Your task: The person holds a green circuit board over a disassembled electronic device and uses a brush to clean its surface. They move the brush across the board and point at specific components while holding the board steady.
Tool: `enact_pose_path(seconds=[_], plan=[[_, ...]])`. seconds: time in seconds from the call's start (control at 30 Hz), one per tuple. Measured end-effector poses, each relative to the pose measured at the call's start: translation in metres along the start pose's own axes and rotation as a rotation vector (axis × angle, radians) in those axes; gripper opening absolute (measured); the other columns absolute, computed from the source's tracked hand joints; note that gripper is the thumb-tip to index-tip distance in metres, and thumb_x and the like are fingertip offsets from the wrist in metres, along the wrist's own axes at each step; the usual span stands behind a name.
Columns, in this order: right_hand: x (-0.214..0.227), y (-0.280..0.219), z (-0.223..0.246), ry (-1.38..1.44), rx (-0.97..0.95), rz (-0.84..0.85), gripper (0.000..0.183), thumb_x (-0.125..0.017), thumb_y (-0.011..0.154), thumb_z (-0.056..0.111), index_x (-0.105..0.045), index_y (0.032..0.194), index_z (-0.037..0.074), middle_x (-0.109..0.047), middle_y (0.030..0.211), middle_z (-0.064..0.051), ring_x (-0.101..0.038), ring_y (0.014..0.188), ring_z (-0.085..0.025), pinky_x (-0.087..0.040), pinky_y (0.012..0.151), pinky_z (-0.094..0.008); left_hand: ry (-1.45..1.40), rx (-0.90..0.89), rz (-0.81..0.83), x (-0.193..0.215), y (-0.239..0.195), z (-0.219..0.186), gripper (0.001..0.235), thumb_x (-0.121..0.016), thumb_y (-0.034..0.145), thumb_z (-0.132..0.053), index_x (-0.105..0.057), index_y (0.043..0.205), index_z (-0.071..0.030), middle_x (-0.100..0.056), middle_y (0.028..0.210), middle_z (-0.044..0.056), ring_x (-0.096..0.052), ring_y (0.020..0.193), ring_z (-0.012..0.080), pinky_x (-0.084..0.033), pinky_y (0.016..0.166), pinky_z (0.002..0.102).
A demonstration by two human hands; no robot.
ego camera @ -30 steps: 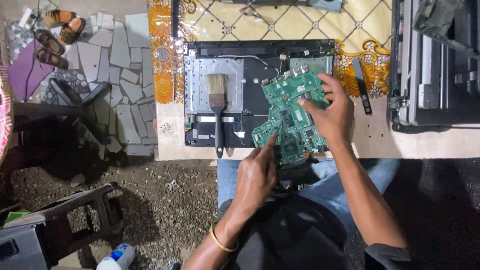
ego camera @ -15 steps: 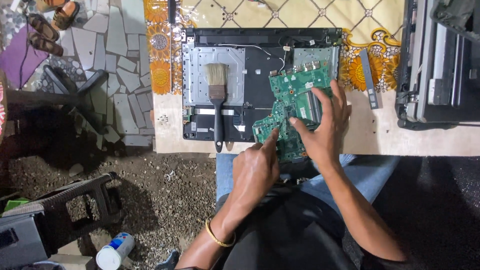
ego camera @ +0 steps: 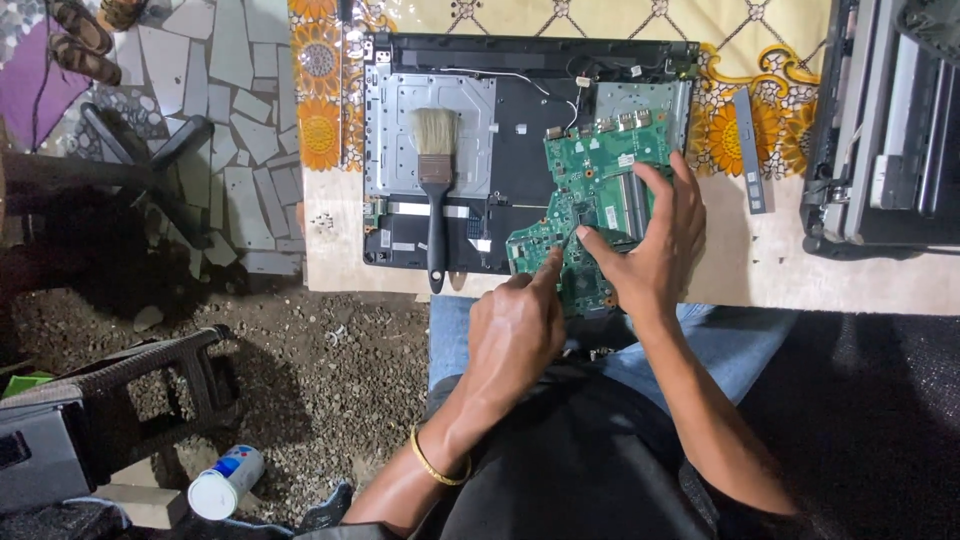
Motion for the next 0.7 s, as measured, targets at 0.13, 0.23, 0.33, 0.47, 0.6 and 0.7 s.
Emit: enact_pose_path(seconds=[0.13, 0.23, 0.33, 0.47, 0.6, 0.7], plan=[[-0.002, 0.001, -0.005, 0.028, 0.037, -0.026, 0.085, -0.096, 0.089, 0.036, -0.053, 0.160, 0.021, -0.031, 0.178, -0.018, -0.022, 0.166, -0.044, -0.009, 0.127, -0.075, -0.015, 0.005, 0.007, 0.002, 0.003, -0.006, 0.057, -0.059, 0.088, -0.008, -0.077, 0.142, -0.006, -0.079, 0.087, 0.027, -0.077, 0.064, 0.0549, -0.061, 0.051, 0.066], [-0.005, 0.002, -0.013, 0.030, 0.046, -0.031, 0.088, -0.094, 0.087, 0.051, -0.054, 0.160, 0.023, -0.033, 0.177, -0.018, -0.025, 0.165, -0.044, -0.010, 0.127, -0.074, 0.003, -0.006, 0.000, -0.002, 0.004, -0.005, 0.058, -0.061, 0.087, -0.010, -0.075, 0.143, -0.005, -0.075, 0.091, 0.027, -0.074, 0.061, 0.0581, -0.059, 0.049, 0.070], [-0.005, 0.004, -0.016, 0.036, 0.071, -0.040, 0.092, -0.089, 0.086, 0.066, -0.054, 0.160, 0.023, -0.034, 0.175, -0.020, -0.027, 0.164, -0.045, -0.010, 0.127, -0.076, 0.007, 0.003, 0.025, -0.006, 0.007, -0.005, 0.059, -0.060, 0.086, -0.009, -0.074, 0.142, -0.003, -0.073, 0.093, 0.026, -0.073, 0.062, 0.0594, -0.057, 0.049, 0.072], [-0.007, 0.003, -0.016, 0.025, 0.037, -0.018, 0.095, -0.083, 0.087, 0.079, -0.051, 0.161, 0.028, -0.030, 0.178, -0.015, -0.025, 0.166, -0.042, -0.007, 0.129, -0.074, -0.007, -0.004, 0.029, -0.004, 0.009, -0.004, 0.062, -0.061, 0.083, -0.003, -0.073, 0.144, -0.001, -0.075, 0.096, 0.025, -0.076, 0.067, 0.0576, -0.059, 0.052, 0.068], [-0.001, 0.000, -0.003, -0.020, -0.016, 0.001, 0.085, -0.098, 0.091, 0.035, -0.050, 0.161, 0.028, -0.029, 0.179, -0.012, -0.023, 0.166, -0.039, -0.009, 0.130, -0.070, -0.035, -0.108, -0.075, 0.008, 0.005, 0.002, 0.061, -0.062, 0.085, -0.005, -0.074, 0.144, -0.008, -0.075, 0.097, 0.024, -0.072, 0.065, 0.0605, -0.057, 0.052, 0.070], [0.003, 0.001, 0.005, 0.013, -0.043, -0.009, 0.087, -0.100, 0.086, 0.030, -0.052, 0.159, 0.026, -0.030, 0.178, -0.013, -0.023, 0.167, -0.041, -0.008, 0.130, -0.072, -0.183, -0.147, -0.190, 0.023, -0.003, 0.014, 0.058, -0.061, 0.098, -0.007, -0.067, 0.154, -0.017, -0.074, 0.101, 0.020, -0.071, 0.074, 0.0593, -0.056, 0.057, 0.069]])
Point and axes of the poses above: each hand's wrist, its own y-axis towards the middle knuckle, its own x-axis out of the back of the hand, z = x × y, the point moved 7 cm from there along y, towards the middle knuckle
